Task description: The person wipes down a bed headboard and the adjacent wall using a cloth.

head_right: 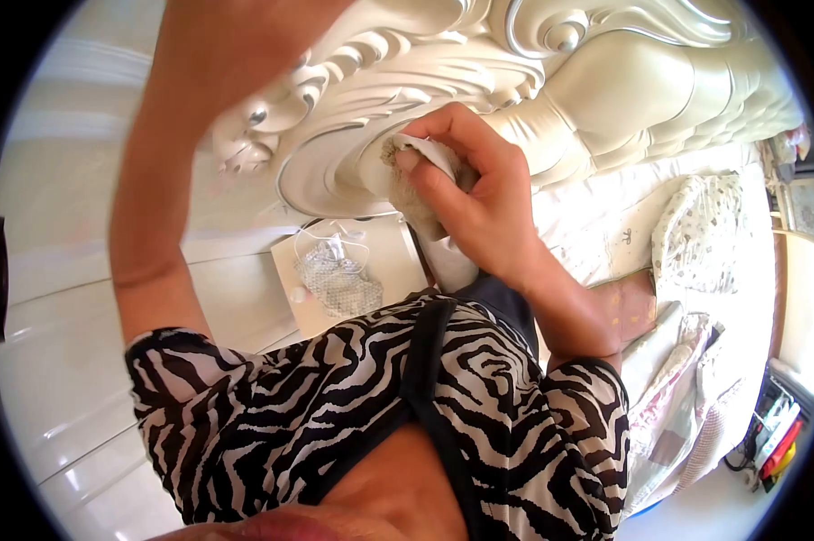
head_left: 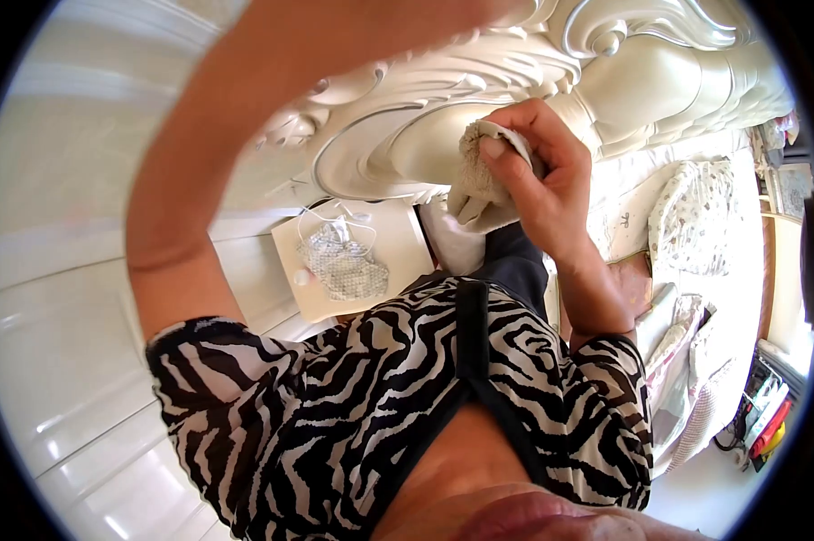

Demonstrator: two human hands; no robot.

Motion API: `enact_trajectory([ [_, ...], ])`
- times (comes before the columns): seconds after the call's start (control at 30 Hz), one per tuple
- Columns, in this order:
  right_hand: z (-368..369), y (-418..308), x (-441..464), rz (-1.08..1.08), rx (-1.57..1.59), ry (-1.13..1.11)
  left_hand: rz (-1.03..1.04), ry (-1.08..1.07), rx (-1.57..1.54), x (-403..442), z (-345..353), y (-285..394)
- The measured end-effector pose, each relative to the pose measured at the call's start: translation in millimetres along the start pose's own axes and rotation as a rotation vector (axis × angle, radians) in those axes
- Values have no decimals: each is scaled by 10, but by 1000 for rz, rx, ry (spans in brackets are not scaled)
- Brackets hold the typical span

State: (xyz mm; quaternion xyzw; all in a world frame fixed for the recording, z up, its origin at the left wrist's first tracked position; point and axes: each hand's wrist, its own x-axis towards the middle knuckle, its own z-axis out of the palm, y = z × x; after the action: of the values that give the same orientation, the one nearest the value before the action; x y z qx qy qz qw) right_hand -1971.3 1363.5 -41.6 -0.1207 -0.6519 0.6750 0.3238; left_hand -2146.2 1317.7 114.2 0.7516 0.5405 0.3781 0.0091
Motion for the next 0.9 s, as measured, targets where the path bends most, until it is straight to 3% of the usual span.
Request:
enact_trajectory([
  [0.1, 176, 5, -229, 8, 83, 53, -58, 97, -90, -937, 263, 85],
  [0.13, 225, 5, -273, -5, 82, 61, -199, 278, -270, -1245, 572, 123],
  [0.2, 323, -12, -351, -20, 77, 89, -327, 216, -387, -1725, 969, 151],
  [0.27, 365, -30, -417, -31, 11, 33, -612, 170, -513, -1957, 1254, 308],
  [0.43, 266, -51, -421, -148, -290, -31, -486, 322, -58, -2203, 1370, 225],
  [0.47, 248, -48, -411, -184, -344, -21, -361, 431, 26, -2178, 1315, 158],
  [0.5, 255, -20, -421, 1, -160, -12, -369, 439, 34, -2170, 1214, 133],
  [0.77, 243, 100, -405, 135, 262, -40, -274, 617, -181, -1736, 904, 150],
  [0.9, 285, 116, -431, 199, 432, -93, -337, 616, 313, -1569, 758, 117],
])
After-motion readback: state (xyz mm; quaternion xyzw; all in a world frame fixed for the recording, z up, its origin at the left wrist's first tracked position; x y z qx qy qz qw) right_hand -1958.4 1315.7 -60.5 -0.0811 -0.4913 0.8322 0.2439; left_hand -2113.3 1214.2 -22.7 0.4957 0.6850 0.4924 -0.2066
